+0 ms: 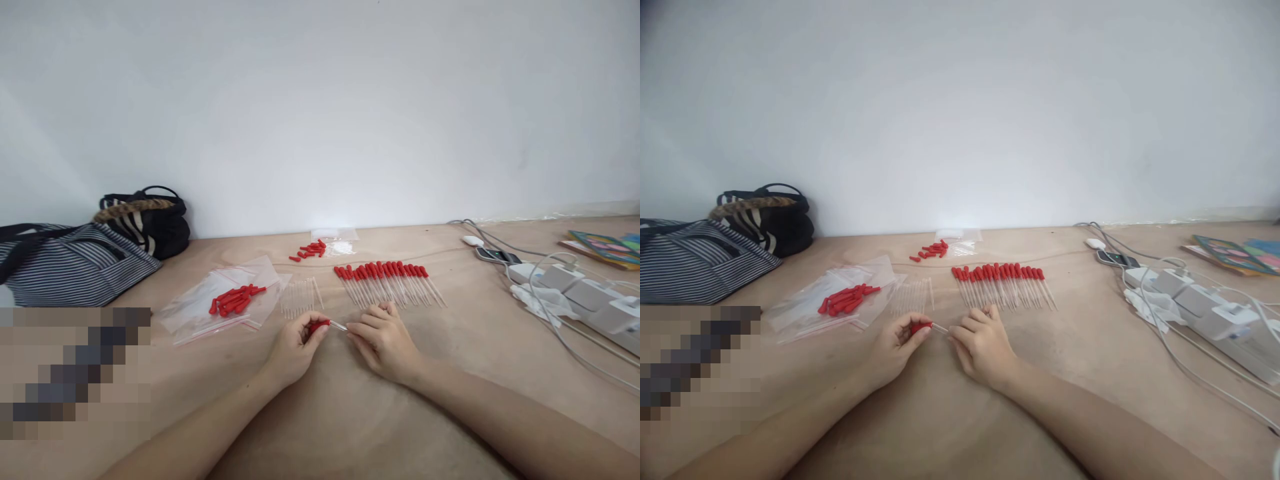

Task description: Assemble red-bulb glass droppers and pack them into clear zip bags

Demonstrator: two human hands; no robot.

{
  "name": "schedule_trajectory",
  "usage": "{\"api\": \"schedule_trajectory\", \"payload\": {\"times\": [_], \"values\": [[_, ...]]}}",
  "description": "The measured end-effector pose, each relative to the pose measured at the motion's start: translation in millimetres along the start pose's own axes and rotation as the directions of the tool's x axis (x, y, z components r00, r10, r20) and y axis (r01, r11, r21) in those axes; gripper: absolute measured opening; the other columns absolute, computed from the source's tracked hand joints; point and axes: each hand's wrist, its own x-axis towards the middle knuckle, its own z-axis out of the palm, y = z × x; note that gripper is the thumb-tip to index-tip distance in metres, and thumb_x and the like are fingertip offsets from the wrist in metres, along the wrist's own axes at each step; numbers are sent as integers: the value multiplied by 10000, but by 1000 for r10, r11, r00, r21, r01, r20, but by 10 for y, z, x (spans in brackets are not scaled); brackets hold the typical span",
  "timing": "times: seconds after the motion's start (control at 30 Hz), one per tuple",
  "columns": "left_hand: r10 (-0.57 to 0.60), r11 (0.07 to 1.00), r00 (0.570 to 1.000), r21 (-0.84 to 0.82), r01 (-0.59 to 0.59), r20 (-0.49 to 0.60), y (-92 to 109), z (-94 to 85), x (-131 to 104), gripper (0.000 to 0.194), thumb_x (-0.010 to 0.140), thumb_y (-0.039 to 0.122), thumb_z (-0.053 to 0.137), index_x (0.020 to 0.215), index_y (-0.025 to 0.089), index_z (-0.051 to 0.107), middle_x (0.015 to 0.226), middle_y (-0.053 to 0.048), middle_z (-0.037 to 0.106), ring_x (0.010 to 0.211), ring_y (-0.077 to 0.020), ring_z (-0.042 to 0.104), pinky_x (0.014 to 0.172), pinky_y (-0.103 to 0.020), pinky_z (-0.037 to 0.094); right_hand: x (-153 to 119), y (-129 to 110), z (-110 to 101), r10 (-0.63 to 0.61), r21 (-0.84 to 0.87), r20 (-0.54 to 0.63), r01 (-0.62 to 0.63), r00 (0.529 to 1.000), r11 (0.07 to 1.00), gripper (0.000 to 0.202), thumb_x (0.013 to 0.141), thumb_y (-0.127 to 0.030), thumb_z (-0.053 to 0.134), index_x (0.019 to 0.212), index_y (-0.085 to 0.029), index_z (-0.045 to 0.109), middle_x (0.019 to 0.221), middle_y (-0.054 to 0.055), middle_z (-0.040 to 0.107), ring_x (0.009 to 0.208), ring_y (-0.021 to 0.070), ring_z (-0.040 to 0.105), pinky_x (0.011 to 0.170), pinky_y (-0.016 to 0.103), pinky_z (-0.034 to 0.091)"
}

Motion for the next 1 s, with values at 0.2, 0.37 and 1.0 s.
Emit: {"api": "schedule_trajectory", "payload": {"times": [0.2, 0.37, 1.0], "values": [[-102, 986, 993, -139, 94, -54, 24, -6, -29, 175, 687, 281, 620, 808, 154, 613, 735, -30, 662, 696, -159, 615, 655, -266, 498, 1, -57, -32, -62, 61, -56, 65, 997, 996, 177, 821, -164, 448, 839, -147, 623, 611, 15, 551, 655, 134, 411, 654, 299, 249], [-146, 969, 988, -210, 133, -45, 18, -9, -64, 188, 639, 263, 662, 791, 153, 644, 711, -26, 680, 666, -151, 622, 632, -251, 508, 20, -57, -66, -190, 17, -68, 192, 979, 981, 210, 816, -130, 412, 795, -124, 621, 563, 16, 507, 619, 131, 386, 628, 290, 262], [-94, 979, 995, -181, 95, 15, 29, 21, -91, 155, 621, 223, 664, 752, 143, 683, 660, -33, 691, 586, -132, 601, 564, -228, 490, 42, 21, -55, -314, -36, -86, 312, 946, 949, 209, 766, -75, 401, 728, -133, 598, 550, 9, 469, 617, 135, 369, 648, 291, 266]]}}
